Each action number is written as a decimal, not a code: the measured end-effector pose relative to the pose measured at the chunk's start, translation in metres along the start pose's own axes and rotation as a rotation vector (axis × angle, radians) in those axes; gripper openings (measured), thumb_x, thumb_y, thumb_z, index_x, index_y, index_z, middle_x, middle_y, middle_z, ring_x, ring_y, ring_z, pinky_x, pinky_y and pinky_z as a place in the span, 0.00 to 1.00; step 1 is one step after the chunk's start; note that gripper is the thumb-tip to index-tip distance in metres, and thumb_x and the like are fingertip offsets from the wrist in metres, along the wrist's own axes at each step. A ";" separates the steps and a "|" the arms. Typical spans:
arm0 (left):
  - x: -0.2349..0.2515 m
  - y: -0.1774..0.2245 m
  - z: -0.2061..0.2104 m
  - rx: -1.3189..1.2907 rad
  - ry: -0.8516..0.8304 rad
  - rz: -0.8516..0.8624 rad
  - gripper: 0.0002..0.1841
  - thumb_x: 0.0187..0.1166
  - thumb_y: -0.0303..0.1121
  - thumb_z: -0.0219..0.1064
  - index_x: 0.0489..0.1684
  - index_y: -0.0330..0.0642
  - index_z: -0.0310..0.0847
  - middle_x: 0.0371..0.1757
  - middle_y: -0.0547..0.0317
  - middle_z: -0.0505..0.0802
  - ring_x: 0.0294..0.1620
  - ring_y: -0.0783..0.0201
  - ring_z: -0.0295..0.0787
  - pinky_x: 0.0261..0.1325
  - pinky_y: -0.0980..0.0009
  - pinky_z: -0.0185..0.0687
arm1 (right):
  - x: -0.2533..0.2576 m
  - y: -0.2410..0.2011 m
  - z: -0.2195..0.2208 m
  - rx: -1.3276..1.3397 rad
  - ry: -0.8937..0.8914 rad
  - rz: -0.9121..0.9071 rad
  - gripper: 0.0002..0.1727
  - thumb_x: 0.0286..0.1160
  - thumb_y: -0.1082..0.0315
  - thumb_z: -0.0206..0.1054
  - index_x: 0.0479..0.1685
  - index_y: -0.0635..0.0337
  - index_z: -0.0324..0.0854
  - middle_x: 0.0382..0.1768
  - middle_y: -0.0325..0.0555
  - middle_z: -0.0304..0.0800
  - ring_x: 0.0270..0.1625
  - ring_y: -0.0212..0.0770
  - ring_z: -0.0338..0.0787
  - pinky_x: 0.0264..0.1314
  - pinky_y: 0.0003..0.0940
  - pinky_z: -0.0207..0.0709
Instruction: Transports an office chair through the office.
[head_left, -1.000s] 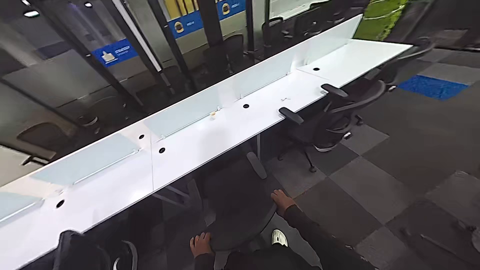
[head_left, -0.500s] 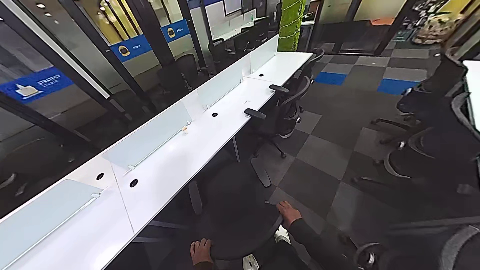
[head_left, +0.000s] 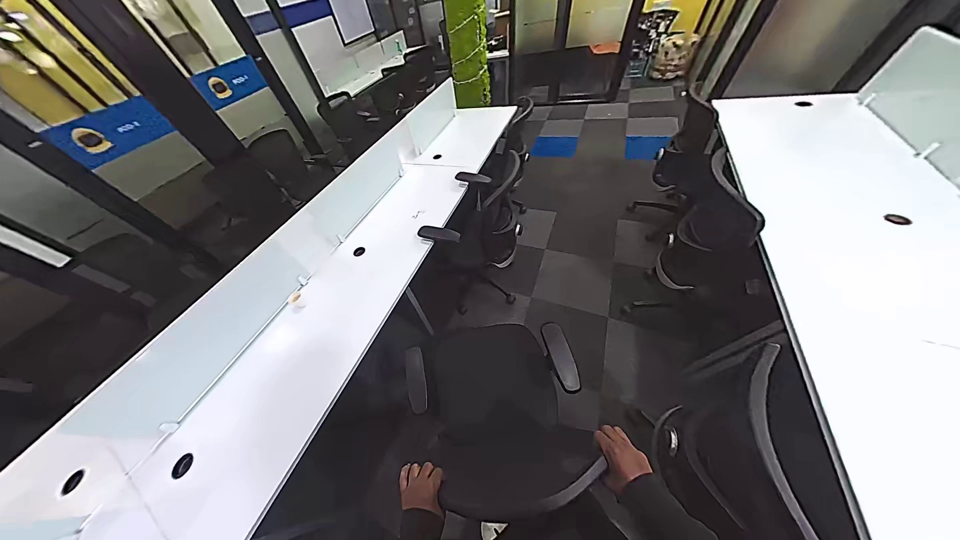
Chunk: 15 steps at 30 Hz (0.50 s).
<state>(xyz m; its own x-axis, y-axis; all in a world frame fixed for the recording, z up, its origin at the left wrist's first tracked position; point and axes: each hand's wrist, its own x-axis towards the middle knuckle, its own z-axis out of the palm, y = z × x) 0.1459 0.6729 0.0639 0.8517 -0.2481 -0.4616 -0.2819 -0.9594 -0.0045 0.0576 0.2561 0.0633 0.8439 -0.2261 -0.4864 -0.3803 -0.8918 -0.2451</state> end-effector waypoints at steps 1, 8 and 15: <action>0.007 0.010 -0.007 0.014 -0.024 0.023 0.24 0.62 0.35 0.76 0.61 0.62 0.92 0.67 0.62 0.92 0.77 0.49 0.79 0.92 0.43 0.49 | -0.001 0.011 -0.002 0.007 -0.003 0.021 0.33 0.45 0.64 0.87 0.61 0.59 0.87 0.72 0.55 0.83 0.83 0.60 0.74 0.67 0.59 0.83; 0.055 0.078 -0.030 0.026 0.035 0.182 0.24 0.55 0.38 0.81 0.56 0.60 0.94 0.61 0.60 0.95 0.71 0.47 0.83 0.88 0.41 0.58 | 0.006 0.087 -0.017 0.102 0.133 0.039 0.30 0.37 0.68 0.88 0.50 0.64 0.90 0.62 0.60 0.87 0.75 0.62 0.81 0.70 0.57 0.81; 0.098 0.152 -0.042 -0.080 0.291 0.375 0.17 0.46 0.31 0.82 0.38 0.50 0.98 0.43 0.55 0.98 0.55 0.45 0.92 0.78 0.39 0.71 | 0.037 0.174 -0.052 0.163 0.184 0.005 0.30 0.31 0.69 0.89 0.45 0.66 0.90 0.56 0.63 0.89 0.70 0.66 0.83 0.68 0.60 0.81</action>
<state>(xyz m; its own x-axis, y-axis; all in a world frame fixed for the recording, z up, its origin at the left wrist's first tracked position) 0.2054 0.4975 0.0547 0.7891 -0.5955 -0.1508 -0.5683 -0.8009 0.1886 0.0424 0.0721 0.0467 0.8911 -0.3110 -0.3306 -0.4278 -0.8189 -0.3827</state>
